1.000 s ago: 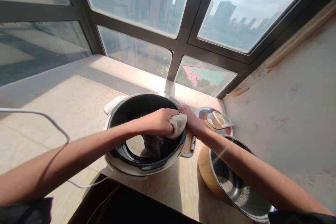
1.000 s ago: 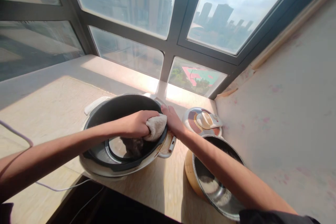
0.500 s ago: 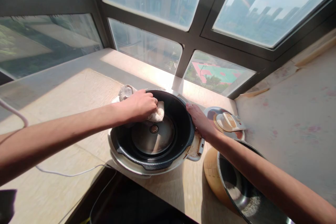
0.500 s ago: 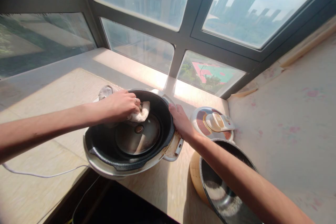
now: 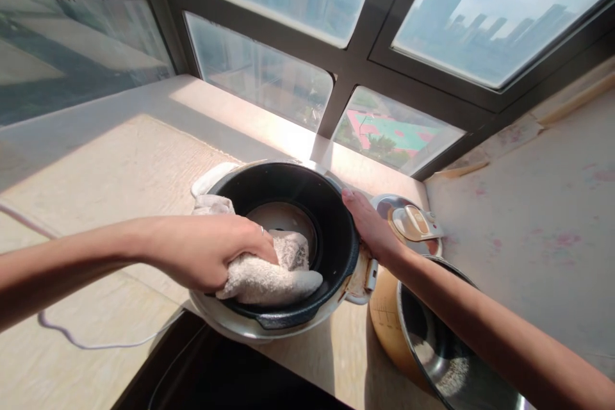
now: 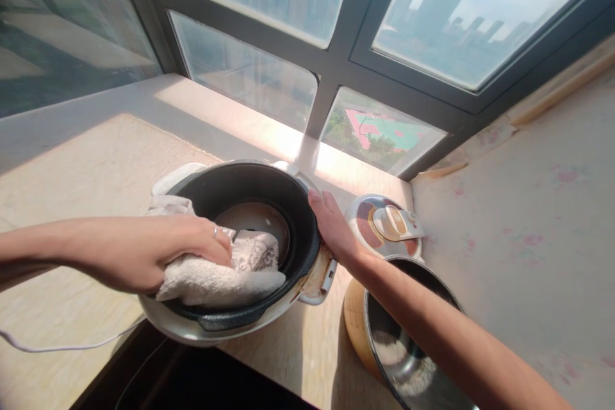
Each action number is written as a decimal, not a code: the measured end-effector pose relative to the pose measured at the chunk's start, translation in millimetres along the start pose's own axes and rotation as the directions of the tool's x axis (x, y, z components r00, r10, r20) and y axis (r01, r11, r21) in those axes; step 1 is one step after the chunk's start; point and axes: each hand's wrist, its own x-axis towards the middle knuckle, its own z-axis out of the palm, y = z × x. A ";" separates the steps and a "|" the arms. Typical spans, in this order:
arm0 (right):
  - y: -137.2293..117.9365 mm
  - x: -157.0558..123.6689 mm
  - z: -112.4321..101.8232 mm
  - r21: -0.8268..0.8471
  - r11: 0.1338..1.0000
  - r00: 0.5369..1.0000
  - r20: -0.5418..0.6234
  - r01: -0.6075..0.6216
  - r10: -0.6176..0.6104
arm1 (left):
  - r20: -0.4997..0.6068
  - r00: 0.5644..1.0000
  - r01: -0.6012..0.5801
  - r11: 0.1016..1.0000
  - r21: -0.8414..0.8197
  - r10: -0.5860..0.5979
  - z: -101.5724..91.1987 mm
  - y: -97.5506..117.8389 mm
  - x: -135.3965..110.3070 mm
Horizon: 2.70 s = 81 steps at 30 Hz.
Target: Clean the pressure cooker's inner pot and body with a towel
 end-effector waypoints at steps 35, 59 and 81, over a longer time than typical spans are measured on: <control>12.1 8.6 0.5 0.032 0.995 0.995 -0.029 0.098 -0.097 | -0.344 0.935 0.107 0.993 0.044 -0.086 5.4 6.8 112.1; 10.6 9.0 0.3 -0.101 0.987 0.990 -0.054 0.126 -0.132 | -0.135 0.984 0.024 0.653 0.757 0.120 20.5 -17.6 37.0; 15.9 15.1 -0.3 -0.128 0.975 0.981 -0.042 0.183 -0.190 | -0.069 0.997 0.063 0.787 0.613 -0.026 23.3 2.1 39.7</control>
